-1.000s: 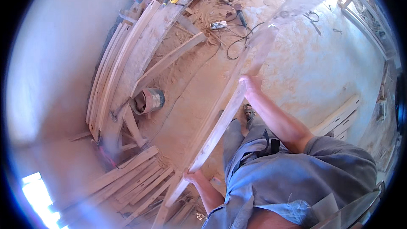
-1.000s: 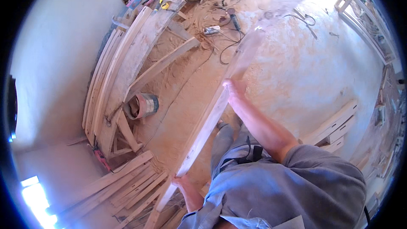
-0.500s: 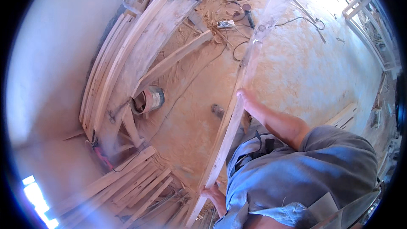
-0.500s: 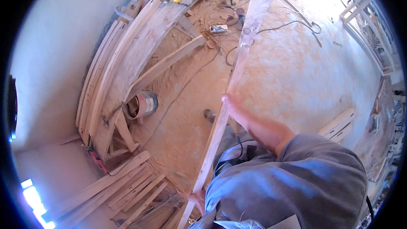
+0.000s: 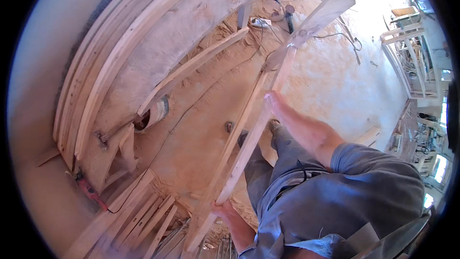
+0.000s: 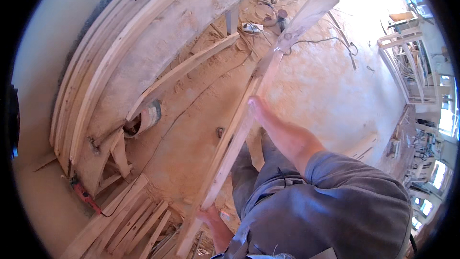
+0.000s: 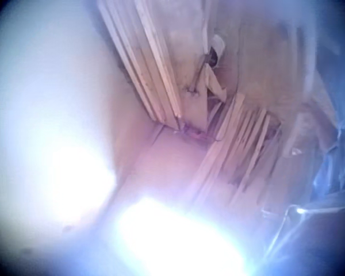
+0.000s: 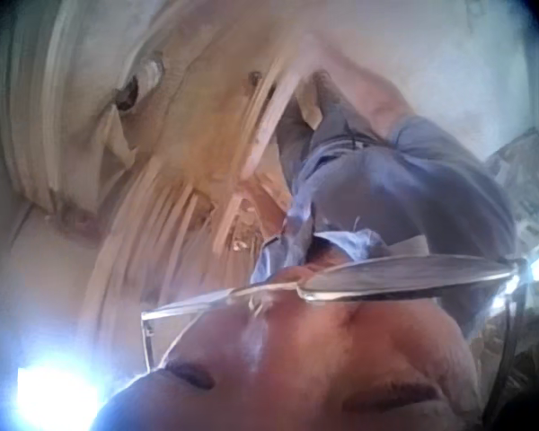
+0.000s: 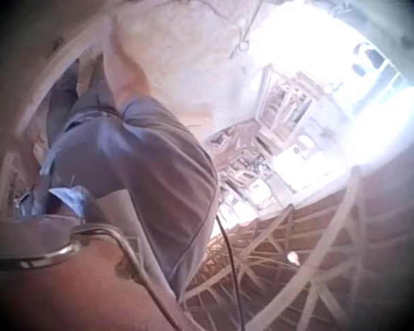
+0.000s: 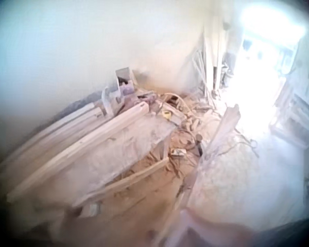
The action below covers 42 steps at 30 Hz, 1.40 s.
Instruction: The person uses a hammer to strike a long wooden plank, seemingly to remove a nail or adjust its position. They then apply a white substance from a small container onto the wood using a cloth or paper towel. The person continues to hammer the plank and inspect it.
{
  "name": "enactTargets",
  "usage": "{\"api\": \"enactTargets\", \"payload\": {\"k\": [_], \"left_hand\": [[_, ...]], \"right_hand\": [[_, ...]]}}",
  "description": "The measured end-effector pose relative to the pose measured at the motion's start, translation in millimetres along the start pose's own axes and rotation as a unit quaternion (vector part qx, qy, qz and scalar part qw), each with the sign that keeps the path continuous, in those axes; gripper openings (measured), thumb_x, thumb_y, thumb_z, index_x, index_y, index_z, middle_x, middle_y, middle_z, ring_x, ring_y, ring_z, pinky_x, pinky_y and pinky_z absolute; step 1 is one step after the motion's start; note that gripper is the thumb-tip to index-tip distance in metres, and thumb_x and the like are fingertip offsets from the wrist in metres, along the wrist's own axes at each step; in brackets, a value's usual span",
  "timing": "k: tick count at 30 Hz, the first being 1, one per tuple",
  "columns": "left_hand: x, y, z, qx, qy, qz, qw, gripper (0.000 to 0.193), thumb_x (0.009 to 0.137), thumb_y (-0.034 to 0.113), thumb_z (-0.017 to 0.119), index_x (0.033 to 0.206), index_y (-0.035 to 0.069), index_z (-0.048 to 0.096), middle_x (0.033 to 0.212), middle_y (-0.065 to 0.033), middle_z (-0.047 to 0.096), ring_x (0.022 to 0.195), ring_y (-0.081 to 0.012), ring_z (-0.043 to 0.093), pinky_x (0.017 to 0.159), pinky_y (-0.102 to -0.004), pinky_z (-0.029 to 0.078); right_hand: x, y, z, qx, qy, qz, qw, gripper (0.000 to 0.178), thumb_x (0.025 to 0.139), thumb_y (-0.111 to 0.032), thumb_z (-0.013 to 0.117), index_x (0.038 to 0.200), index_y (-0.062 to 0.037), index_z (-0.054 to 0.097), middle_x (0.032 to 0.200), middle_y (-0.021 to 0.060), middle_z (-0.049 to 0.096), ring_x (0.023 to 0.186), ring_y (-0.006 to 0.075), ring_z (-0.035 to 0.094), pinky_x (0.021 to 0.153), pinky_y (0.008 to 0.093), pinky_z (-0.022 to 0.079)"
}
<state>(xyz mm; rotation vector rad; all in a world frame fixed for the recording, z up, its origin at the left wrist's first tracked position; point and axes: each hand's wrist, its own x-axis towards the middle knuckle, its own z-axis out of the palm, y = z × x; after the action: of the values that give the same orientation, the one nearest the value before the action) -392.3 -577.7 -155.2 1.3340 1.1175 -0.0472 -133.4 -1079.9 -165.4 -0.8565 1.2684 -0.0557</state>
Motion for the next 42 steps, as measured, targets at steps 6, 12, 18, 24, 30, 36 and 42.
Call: {"api": "enactTargets", "payload": {"k": [6,12,18,24,30,36,42], "left_hand": [[81,37,78,-0.093,0.056,-0.055,0.993,0.025,0.079,0.006,0.067,0.100,-0.008,0.066,0.100,-0.0147,0.068,0.091,-0.0260,0.066,0.080,-0.0398,0.056],[161,63,146,0.394,0.016,0.317,0.862,0.022,0.082,0.006,0.060,0.100,-0.007,0.063,0.099,-0.0201,0.064,0.088,-0.0312,0.064,0.075,-0.0445,0.055],[263,73,185,-0.139,0.089,-0.071,0.984,0.036,0.079,0.008,0.063,0.113,-0.005,0.061,0.117,-0.0169,0.062,0.104,-0.0326,0.062,0.088,-0.0488,0.053],[294,97,247,-0.194,0.061,-0.168,0.965,0.030,0.082,0.013,0.059,0.110,0.004,0.064,0.115,-0.0107,0.063,0.107,-0.0308,0.062,0.087,-0.0460,0.051],[278,135,290,-0.203,0.135,-0.184,0.952,0.029,0.079,0.014,0.064,0.106,0.004,0.063,0.113,-0.0106,0.063,0.106,-0.0302,0.060,0.088,-0.0464,0.050],[327,96,232,-0.217,0.024,-0.140,0.966,0.035,0.082,0.009,0.057,0.115,0.003,0.063,0.123,-0.0112,0.062,0.115,-0.0337,0.058,0.098,-0.0497,0.047],[335,112,250,-0.251,0.070,-0.170,0.950,0.033,0.086,0.012,0.052,0.115,-0.001,0.062,0.123,-0.0151,0.061,0.114,-0.0336,0.058,0.099,-0.0474,0.046]], "right_hand": [[58,-4,61,-0.059,0.069,0.024,0.996,0.014,0.065,-0.007,0.069,0.072,-0.0064,0.057,0.069,0.0056,0.052,0.059,0.0209,0.052,0.054,0.0390,0.043],[167,16,68,-0.051,0.087,0.011,0.995,0.019,0.066,-0.008,0.067,0.082,-0.0044,0.058,0.073,0.0088,0.051,0.063,0.0270,0.054,0.056,0.0442,0.047],[193,10,128,0.028,0.130,0.051,0.990,0.029,0.062,-0.009,0.070,0.089,-0.0008,0.063,0.084,0.0090,0.058,0.076,0.0229,0.058,0.064,0.0414,0.048],[216,-10,130,0.103,0.075,0.025,0.992,0.027,0.064,-0.007,0.067,0.089,-0.0026,0.057,0.082,0.0083,0.053,0.070,0.0247,0.055,0.064,0.0419,0.047],[211,-1,119,0.058,0.114,-0.019,0.992,0.015,0.071,-0.006,0.060,0.084,-0.0045,0.053,0.087,0.0143,0.055,0.084,0.0342,0.059,0.077,0.0518,0.052],[216,-18,131,0.055,0.114,0.069,0.989,0.015,0.069,-0.007,0.061,0.081,-0.0051,0.052,0.086,0.0143,0.055,0.082,0.0344,0.058,0.077,0.0542,0.051],[227,-23,183,0.083,0.071,0.040,0.993,0.016,0.066,-0.007,0.066,0.077,-0.0040,0.056,0.072,0.0112,0.054,0.062,0.0280,0.057,0.058,0.0472,0.050]]}}
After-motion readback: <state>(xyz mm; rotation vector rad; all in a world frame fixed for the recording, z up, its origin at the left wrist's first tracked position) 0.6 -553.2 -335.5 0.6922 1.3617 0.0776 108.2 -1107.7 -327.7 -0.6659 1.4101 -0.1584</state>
